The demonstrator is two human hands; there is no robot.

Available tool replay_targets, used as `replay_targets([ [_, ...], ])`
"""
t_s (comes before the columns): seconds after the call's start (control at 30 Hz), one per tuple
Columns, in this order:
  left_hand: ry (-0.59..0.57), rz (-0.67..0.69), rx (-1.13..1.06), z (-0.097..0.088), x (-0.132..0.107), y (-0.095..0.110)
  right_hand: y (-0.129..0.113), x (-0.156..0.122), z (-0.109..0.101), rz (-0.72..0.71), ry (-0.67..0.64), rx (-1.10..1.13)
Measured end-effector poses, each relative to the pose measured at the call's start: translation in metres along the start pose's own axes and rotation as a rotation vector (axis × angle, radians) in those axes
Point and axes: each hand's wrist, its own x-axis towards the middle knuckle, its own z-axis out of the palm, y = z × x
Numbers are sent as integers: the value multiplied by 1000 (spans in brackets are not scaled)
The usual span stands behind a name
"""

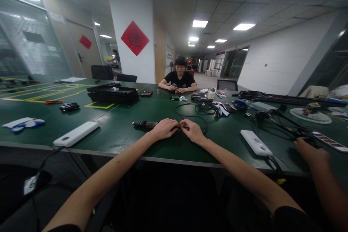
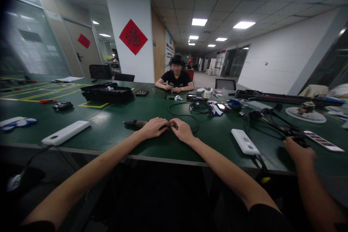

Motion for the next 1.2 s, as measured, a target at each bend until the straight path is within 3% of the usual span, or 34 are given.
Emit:
replay_targets([
  [1.2, 24, -70, -36, 0, 1, 0, 0, 1, 0, -2, 9, -1],
])
